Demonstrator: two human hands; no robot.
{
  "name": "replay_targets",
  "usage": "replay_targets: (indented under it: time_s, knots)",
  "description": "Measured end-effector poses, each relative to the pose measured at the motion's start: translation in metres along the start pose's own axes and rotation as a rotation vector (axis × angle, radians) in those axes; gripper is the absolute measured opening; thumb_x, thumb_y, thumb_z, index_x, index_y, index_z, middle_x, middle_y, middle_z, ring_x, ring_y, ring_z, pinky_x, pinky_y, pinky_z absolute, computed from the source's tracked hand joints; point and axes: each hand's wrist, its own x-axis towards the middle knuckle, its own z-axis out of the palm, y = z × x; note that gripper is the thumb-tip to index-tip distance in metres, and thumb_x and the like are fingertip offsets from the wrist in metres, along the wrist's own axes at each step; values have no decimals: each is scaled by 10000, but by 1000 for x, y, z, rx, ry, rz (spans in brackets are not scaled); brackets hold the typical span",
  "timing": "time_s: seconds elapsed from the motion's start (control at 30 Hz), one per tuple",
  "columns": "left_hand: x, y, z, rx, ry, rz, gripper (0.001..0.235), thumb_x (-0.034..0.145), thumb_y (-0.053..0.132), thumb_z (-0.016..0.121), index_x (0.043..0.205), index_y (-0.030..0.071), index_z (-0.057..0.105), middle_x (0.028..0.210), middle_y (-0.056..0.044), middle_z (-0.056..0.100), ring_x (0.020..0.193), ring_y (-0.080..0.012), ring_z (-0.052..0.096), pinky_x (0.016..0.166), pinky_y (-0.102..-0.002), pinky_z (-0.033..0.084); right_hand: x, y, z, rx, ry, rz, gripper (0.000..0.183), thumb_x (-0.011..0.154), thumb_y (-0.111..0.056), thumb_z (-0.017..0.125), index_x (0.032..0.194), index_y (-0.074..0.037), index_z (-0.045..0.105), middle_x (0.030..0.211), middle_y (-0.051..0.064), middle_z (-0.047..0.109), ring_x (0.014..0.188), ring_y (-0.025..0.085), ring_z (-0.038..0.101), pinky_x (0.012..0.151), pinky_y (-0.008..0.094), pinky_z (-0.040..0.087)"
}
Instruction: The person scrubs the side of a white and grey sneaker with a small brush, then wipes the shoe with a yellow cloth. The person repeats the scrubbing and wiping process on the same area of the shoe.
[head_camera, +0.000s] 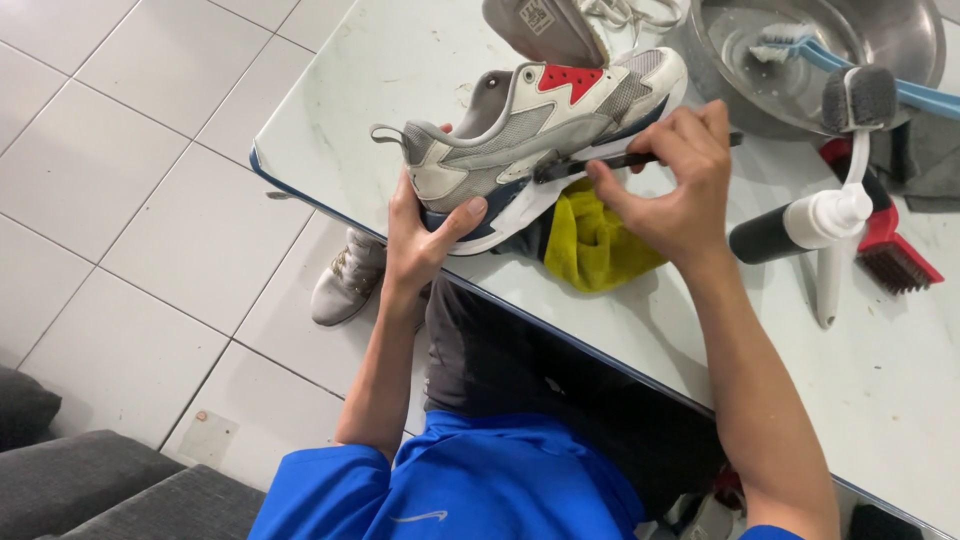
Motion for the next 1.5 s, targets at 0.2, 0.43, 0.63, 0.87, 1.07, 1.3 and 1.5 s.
replay_targets:
  time_s: [0.2,0.43,0.63,0.87,1.07,1.3,1.5]
  knots:
    - [1,-7,-2,-3,-14,-41,736,827,358,868,1429,81,549,1244,-152,692,1167,-206,642,1018,-476,514,-3,10,0,-9,-3,-22,395,893,-259,983,821,-53,654,741,42,518,806,251,463,881,371,438]
    - [-2,-8,-2,-6,-12,-53,731,824,350,867,1422,72,550,1235,-163,694,1143,-216,649,1018,-483,514,-4,-6,11,87,-39,-51,369,833,-244,961,804,-55,645,726,61,473,802,280,438,866,373,439]
    - [-1,1,1,-23,5,-9,718,835,376,857,1414,80,553,1246,-177,690,1169,-227,626,1035,-489,506,1,-18,7,64,-42,-49,364,867,-241,955,812,-54,647,746,44,486,822,253,442,863,350,437]
    - [0,-1,0,-20,16,-17,691,833,359,850,1378,49,560,1225,-186,698,1149,-238,637,1023,-501,513,5,-11,-4,25,-14,-38,347,899,-195,969,860,-25,668,775,77,525,810,271,488,811,380,462]
    - [1,-2,-2,-3,8,-20,713,798,336,887,1373,62,565,1197,-178,709,1118,-238,669,998,-497,531,0,-22,7,65,-100,-92,400,791,-267,996,790,-40,667,745,73,488,837,272,446,861,379,449]
    - [-2,-8,0,-2,5,-36,734,817,355,872,1405,56,551,1237,-186,696,1165,-256,661,1024,-502,514,3,-23,8,21,-42,-96,397,849,-274,978,810,-57,648,763,47,504,831,271,480,855,368,446]
    - [-1,14,1,21,-52,-94,704,872,407,750,1434,66,497,1263,-85,661,1184,-203,627,1020,-338,523,4,-17,-2,-105,-112,-109,449,904,-351,916,828,1,648,811,76,516,906,274,398,808,392,361]
